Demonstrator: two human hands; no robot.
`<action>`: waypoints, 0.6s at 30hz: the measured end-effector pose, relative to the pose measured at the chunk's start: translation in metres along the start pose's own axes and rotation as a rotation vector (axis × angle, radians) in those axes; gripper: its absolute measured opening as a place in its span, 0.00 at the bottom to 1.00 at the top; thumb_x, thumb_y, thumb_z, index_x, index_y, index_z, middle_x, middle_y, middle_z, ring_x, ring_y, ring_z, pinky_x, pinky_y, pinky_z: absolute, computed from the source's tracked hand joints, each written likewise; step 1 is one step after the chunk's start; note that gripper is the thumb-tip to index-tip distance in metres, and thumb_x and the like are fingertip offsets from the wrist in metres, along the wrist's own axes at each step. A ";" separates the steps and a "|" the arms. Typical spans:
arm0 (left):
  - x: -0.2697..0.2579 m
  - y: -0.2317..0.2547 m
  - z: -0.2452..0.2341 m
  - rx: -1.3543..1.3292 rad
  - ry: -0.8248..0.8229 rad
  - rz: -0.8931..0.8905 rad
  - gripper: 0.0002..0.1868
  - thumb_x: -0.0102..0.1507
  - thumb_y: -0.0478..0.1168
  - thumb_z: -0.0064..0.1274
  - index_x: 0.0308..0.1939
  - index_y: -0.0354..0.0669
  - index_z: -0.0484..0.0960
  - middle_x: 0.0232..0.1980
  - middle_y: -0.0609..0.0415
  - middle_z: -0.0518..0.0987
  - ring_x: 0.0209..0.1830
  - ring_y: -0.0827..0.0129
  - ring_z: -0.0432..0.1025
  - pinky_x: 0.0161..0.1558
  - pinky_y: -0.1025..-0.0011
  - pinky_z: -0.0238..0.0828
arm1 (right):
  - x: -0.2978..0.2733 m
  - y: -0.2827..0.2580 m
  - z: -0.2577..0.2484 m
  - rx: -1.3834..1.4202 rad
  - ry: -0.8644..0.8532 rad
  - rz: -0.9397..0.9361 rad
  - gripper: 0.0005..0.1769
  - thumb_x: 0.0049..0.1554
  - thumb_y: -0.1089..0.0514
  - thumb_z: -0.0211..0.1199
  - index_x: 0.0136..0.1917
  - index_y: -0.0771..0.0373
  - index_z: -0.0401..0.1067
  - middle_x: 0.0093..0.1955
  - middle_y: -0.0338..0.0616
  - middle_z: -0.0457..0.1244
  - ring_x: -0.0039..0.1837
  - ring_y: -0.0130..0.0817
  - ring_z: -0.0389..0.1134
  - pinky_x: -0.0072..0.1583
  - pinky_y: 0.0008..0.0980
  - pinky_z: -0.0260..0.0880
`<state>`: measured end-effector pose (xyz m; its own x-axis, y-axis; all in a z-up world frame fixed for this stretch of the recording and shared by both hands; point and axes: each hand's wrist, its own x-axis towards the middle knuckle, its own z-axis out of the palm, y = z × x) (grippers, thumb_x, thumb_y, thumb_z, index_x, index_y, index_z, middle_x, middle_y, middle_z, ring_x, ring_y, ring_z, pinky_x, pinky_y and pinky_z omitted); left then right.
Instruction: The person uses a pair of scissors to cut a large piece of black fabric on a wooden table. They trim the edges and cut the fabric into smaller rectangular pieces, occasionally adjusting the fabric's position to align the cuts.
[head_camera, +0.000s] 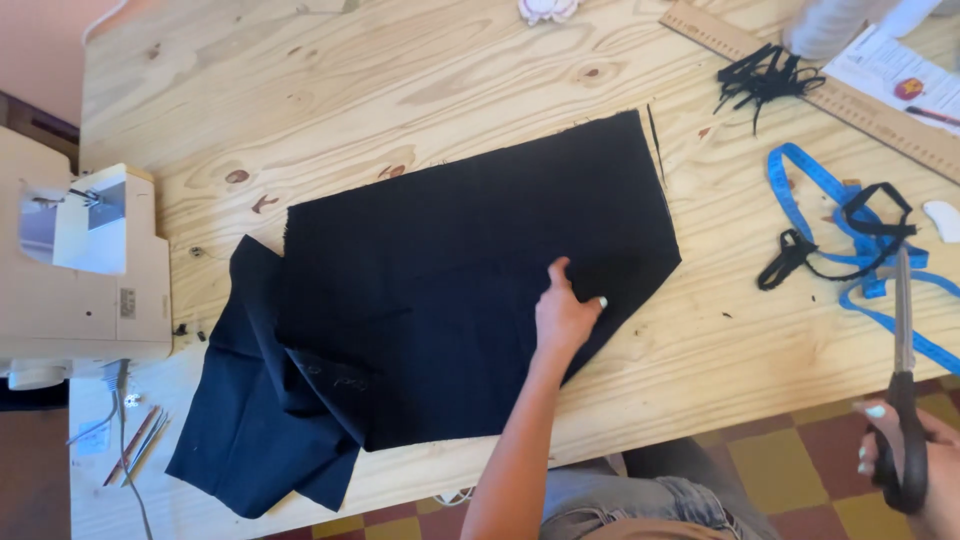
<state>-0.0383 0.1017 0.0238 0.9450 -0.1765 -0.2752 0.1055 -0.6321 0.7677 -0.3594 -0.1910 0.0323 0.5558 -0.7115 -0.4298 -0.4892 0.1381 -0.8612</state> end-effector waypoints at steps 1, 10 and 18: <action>-0.017 0.010 0.002 0.124 -0.079 0.024 0.41 0.54 0.47 0.61 0.70 0.53 0.63 0.54 0.41 0.82 0.55 0.44 0.76 0.57 0.53 0.70 | 0.005 0.017 -0.013 -0.017 0.002 0.046 0.15 0.73 0.54 0.59 0.61 0.69 0.75 0.31 0.57 0.59 0.29 0.48 0.58 0.31 0.40 0.51; -0.088 0.014 0.030 0.065 -0.313 0.375 0.35 0.58 0.62 0.52 0.62 0.46 0.79 0.63 0.43 0.75 0.65 0.52 0.67 0.63 0.56 0.59 | -0.010 0.053 -0.045 -0.184 0.002 -0.065 0.10 0.71 0.62 0.62 0.59 0.73 0.79 0.35 0.61 0.61 0.30 0.48 0.60 0.38 0.39 0.60; -0.092 -0.008 0.090 0.731 0.365 0.405 0.39 0.66 0.63 0.45 0.76 0.47 0.66 0.81 0.37 0.59 0.83 0.47 0.52 0.76 0.35 0.48 | 0.124 0.047 -0.063 -0.221 -0.385 0.032 0.16 0.73 0.57 0.57 0.69 0.66 0.72 0.36 0.59 0.64 0.33 0.45 0.63 0.32 0.39 0.59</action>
<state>-0.1540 0.0549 -0.0093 0.9194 -0.3182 0.2311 -0.3607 -0.9164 0.1734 -0.3557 -0.3164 -0.0442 0.7274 -0.3950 -0.5611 -0.6189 -0.0246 -0.7851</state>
